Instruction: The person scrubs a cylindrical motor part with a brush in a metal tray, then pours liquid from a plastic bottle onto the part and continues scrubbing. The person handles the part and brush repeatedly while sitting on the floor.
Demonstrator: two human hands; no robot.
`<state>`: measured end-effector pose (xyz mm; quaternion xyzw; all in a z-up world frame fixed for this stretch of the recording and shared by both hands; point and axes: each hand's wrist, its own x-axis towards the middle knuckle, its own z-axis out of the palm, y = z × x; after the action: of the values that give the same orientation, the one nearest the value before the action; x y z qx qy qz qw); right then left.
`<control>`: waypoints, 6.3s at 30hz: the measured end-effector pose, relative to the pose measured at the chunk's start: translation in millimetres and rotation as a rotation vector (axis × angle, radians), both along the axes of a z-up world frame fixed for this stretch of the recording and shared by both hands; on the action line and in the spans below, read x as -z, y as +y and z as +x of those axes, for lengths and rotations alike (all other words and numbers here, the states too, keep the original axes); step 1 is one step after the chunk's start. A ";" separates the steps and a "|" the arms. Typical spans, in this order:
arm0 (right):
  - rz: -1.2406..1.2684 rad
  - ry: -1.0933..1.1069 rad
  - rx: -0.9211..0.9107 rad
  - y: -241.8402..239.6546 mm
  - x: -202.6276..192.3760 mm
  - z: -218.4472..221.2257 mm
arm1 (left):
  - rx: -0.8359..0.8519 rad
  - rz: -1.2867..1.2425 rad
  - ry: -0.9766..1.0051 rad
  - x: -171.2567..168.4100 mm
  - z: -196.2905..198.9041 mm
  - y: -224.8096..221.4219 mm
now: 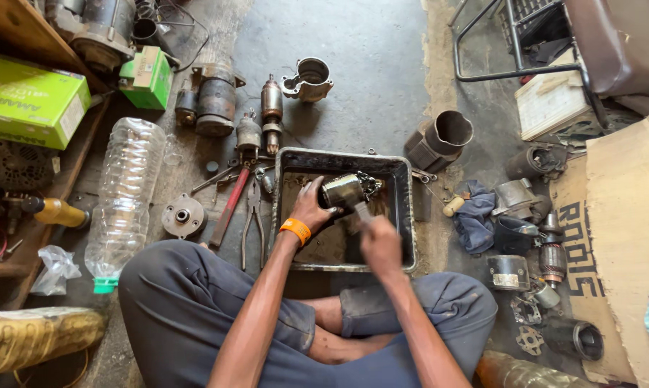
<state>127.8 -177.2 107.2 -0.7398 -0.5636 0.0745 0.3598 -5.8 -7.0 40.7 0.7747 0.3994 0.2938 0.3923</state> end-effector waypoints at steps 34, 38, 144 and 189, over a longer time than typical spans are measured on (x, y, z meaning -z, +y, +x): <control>0.037 -0.028 -0.013 3.3 13.1 7.7 | -0.026 -0.022 0.122 19.4 5.5 6.5; 0.072 -0.008 -0.011 3.1 12.7 9.0 | -0.022 0.020 0.115 30.4 8.5 6.9; -0.007 0.025 0.015 4.0 8.0 -0.8 | -0.103 -0.077 0.112 36.5 12.3 -0.1; -0.074 0.185 0.016 2.1 15.8 12.4 | -0.031 -0.058 0.020 14.7 10.4 5.9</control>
<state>140.2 -175.1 91.4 -0.7471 -0.5190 0.1605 0.3832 4.6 -1.1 26.0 0.7597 0.4236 0.2803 0.4061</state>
